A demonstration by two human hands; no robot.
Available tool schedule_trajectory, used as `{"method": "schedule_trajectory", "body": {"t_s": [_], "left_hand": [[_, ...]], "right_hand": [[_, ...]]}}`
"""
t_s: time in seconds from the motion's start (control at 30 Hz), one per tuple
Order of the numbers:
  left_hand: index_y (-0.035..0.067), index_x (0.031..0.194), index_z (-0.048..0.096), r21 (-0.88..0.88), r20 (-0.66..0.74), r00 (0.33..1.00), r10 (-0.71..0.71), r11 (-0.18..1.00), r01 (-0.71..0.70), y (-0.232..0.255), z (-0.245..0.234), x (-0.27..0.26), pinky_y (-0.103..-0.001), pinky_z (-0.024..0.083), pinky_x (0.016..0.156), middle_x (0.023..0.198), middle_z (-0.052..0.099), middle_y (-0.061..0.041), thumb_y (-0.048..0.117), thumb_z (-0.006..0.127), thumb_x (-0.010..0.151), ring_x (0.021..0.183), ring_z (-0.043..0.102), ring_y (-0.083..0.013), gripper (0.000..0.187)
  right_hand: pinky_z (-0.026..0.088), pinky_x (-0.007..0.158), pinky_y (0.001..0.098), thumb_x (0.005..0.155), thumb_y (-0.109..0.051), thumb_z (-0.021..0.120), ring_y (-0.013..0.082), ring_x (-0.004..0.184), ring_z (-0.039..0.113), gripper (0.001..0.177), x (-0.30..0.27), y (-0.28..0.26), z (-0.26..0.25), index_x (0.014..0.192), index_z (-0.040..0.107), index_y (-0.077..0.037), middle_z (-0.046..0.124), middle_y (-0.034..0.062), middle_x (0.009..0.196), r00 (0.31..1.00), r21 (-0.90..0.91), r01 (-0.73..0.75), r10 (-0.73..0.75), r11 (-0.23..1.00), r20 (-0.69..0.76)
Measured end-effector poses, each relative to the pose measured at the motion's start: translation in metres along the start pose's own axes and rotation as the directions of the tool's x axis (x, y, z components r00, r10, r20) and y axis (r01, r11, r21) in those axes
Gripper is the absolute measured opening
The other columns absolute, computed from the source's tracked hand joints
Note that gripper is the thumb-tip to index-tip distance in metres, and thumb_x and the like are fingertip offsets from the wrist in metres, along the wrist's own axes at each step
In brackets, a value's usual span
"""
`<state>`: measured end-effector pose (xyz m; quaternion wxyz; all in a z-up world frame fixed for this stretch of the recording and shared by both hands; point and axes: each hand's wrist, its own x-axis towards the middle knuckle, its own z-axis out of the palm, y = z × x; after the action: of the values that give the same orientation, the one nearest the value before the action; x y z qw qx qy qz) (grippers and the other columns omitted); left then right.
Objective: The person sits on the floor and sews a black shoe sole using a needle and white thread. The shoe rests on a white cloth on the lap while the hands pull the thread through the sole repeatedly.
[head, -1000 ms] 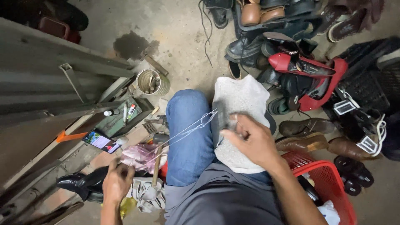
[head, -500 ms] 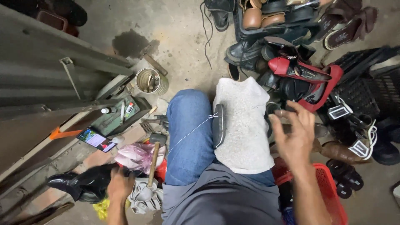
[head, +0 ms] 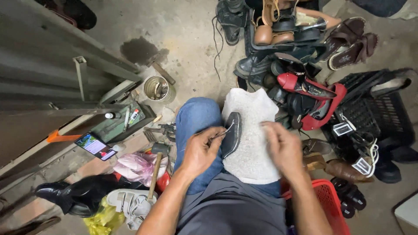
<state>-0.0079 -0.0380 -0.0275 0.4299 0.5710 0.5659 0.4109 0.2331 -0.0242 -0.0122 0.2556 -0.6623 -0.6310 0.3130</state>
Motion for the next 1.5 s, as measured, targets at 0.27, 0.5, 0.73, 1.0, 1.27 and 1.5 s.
{"method": "schedule_trajectory", "body": {"t_s": [0.27, 0.5, 0.73, 1.0, 1.27, 1.5], "left_hand": [[0.003, 0.115, 0.077, -0.165, 0.023, 0.999, -0.028, 0.986, 0.031, -0.003, 0.009, 0.000, -0.044, 0.064, 0.074, 0.094, 0.080, -0.019, -0.002, 0.061, 0.089, 0.095, 0.077, -0.0323, 0.031], [-0.001, 0.114, 0.077, -0.161, 0.038, 0.999, -0.014, 0.987, 0.020, 0.005, 0.015, 0.000, -0.046, 0.062, 0.073, 0.092, 0.080, -0.020, -0.004, 0.061, 0.088, 0.094, 0.077, -0.0334, 0.031], [-0.001, 0.115, 0.077, -0.202, 0.067, 0.998, -0.018, 0.979, 0.031, 0.002, 0.030, 0.002, -0.045, 0.063, 0.074, 0.092, 0.080, -0.020, -0.005, 0.060, 0.088, 0.092, 0.077, -0.0320, 0.032], [-0.002, 0.117, 0.076, -0.120, 0.076, 0.997, 0.010, 0.993, -0.001, 0.025, 0.031, 0.007, -0.045, 0.062, 0.069, 0.087, 0.079, -0.020, -0.004, 0.060, 0.088, 0.087, 0.077, -0.0378, 0.033], [0.007, 0.114, 0.078, 0.006, 0.091, 0.995, 0.031, 0.999, -0.031, 0.023, 0.046, 0.011, -0.042, 0.062, 0.067, 0.090, 0.079, -0.016, 0.005, 0.062, 0.090, 0.086, 0.076, -0.0365, 0.030], [0.004, 0.123, 0.068, 0.269, 0.171, 0.982, 0.078, 0.955, -0.123, 0.054, 0.023, 0.016, -0.053, 0.059, 0.075, 0.109, 0.069, -0.019, 0.010, 0.061, 0.094, 0.096, 0.069, -0.0434, 0.031]], "right_hand": [[0.045, 0.105, 0.0583, 0.097, -0.021, 0.069, 0.0450, 0.126, 0.054, 0.043, 0.004, -0.019, -0.005, 0.135, 0.064, -0.002, 0.060, 0.0239, 0.135, 0.977, -0.182, 0.184, -0.200, 0.966, -0.077], [0.041, 0.112, 0.0541, 0.096, -0.009, 0.068, 0.0443, 0.134, 0.051, 0.011, 0.016, -0.028, 0.015, 0.093, 0.071, 0.001, 0.065, 0.0196, 0.135, 0.883, -0.086, 0.464, -0.468, 0.882, -0.029], [0.053, 0.083, 0.0542, 0.107, -0.013, 0.037, 0.0459, 0.084, 0.069, 0.047, 0.002, 0.019, 0.006, 0.060, 0.043, -0.011, 0.062, 0.0246, 0.075, 0.965, 0.974, 0.110, -0.257, 0.197, -0.057], [0.050, 0.062, 0.0403, 0.081, -0.036, 0.087, 0.0306, 0.068, 0.063, 0.042, -0.004, 0.002, 0.015, 0.081, 0.054, -0.011, 0.050, 0.0044, 0.069, 0.939, -0.046, 0.344, -0.341, 0.938, 0.050], [0.048, 0.052, 0.0382, 0.087, -0.030, 0.082, 0.0297, 0.055, 0.060, 0.038, -0.015, 0.000, 0.017, 0.070, 0.054, -0.012, 0.048, 0.0047, 0.057, 0.974, -0.007, 0.224, -0.224, 0.974, -0.040], [0.051, 0.058, 0.0441, 0.087, -0.035, 0.078, 0.0343, 0.059, 0.066, 0.034, -0.017, 0.002, 0.007, 0.078, 0.057, -0.010, 0.062, 0.0123, 0.063, 0.986, 0.002, -0.153, 0.152, 0.988, 0.067]]}}
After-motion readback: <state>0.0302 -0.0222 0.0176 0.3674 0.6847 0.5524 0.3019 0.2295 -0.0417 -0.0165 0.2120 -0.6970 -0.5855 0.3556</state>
